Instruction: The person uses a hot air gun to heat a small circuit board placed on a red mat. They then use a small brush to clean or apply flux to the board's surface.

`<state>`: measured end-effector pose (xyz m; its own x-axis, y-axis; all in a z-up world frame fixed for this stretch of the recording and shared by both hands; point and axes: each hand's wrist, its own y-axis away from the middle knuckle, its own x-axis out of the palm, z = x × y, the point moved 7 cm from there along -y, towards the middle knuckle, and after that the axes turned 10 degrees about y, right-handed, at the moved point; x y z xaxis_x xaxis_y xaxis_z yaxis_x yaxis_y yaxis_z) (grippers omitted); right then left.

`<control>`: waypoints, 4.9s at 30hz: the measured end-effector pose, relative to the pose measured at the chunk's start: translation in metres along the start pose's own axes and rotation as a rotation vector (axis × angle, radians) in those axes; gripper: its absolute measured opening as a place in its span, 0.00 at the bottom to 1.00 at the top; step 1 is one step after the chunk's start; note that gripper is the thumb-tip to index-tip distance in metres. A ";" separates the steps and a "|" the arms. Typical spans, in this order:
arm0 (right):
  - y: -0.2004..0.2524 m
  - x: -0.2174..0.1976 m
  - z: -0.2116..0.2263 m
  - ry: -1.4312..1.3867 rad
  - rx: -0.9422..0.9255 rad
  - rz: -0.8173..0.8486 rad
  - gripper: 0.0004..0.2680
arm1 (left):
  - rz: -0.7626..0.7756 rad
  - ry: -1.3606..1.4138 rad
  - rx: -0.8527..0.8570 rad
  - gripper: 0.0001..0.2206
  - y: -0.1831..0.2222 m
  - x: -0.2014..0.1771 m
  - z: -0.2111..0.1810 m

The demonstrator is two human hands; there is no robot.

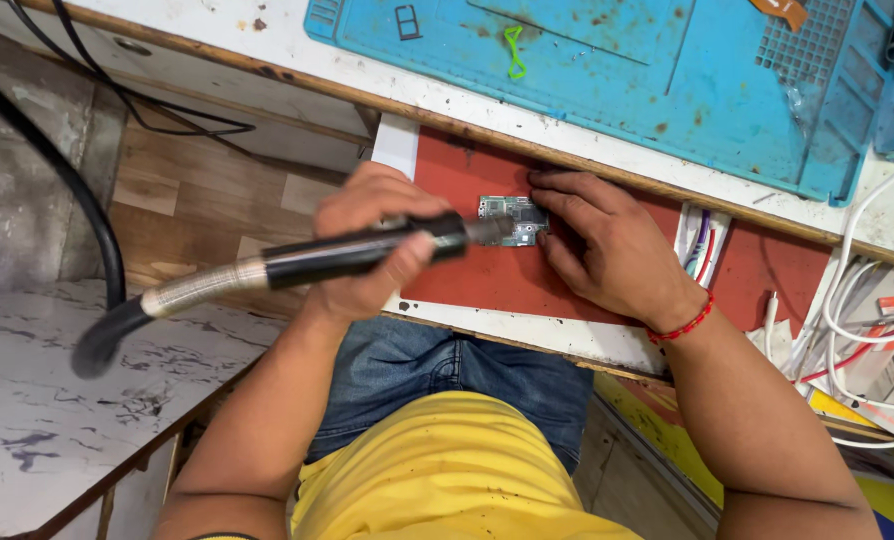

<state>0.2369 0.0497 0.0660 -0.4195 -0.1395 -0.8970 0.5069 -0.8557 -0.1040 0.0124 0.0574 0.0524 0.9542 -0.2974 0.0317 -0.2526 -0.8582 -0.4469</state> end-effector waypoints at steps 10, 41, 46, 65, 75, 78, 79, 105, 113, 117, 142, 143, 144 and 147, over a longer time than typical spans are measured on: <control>0.000 0.002 -0.004 -0.024 -0.002 0.025 0.15 | 0.029 -0.016 0.008 0.13 -0.001 0.004 -0.002; -0.002 0.001 -0.003 -0.002 -0.006 0.030 0.16 | -0.022 -0.097 0.007 0.13 -0.003 -0.002 -0.005; 0.001 0.001 -0.002 -0.006 -0.001 0.028 0.16 | 0.053 -0.069 0.020 0.13 -0.004 0.006 -0.006; 0.002 0.000 -0.004 -0.006 0.008 0.020 0.16 | 0.010 -0.057 -0.004 0.13 -0.003 0.005 0.001; -0.001 -0.002 -0.007 0.001 -0.009 0.003 0.15 | 0.108 -0.029 0.042 0.12 -0.009 0.007 -0.008; 0.005 0.002 -0.008 -0.020 0.012 0.015 0.15 | -0.025 -0.070 -0.029 0.11 -0.003 -0.001 -0.002; 0.007 0.004 -0.008 -0.022 0.019 0.025 0.15 | -0.036 -0.021 -0.058 0.11 0.000 -0.001 -0.001; 0.005 0.004 -0.009 -0.025 0.040 0.041 0.15 | 0.083 -0.048 0.007 0.11 -0.001 0.008 -0.001; 0.001 -0.003 -0.005 -0.029 -0.019 0.002 0.16 | 0.002 -0.063 -0.030 0.12 -0.005 0.004 -0.002; 0.001 -0.001 -0.005 -0.022 -0.013 0.013 0.16 | 0.041 -0.032 -0.038 0.13 -0.006 0.006 -0.001; 0.001 0.000 -0.007 -0.002 0.005 0.034 0.16 | 0.168 -0.053 -0.015 0.15 -0.003 0.013 -0.002; 0.001 0.001 -0.007 0.000 0.007 0.034 0.16 | 0.166 -0.050 -0.024 0.15 -0.003 0.013 -0.002; 0.001 0.001 -0.007 -0.003 0.006 0.034 0.16 | 0.165 -0.045 -0.031 0.15 -0.004 0.013 -0.001; 0.001 0.001 -0.007 -0.008 0.005 0.036 0.16 | 0.127 -0.045 -0.013 0.15 -0.005 0.012 -0.002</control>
<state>0.2425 0.0520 0.0625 -0.4069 -0.1742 -0.8967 0.5183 -0.8524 -0.0697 0.0244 0.0569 0.0568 0.9208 -0.3847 -0.0647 -0.3732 -0.8205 -0.4330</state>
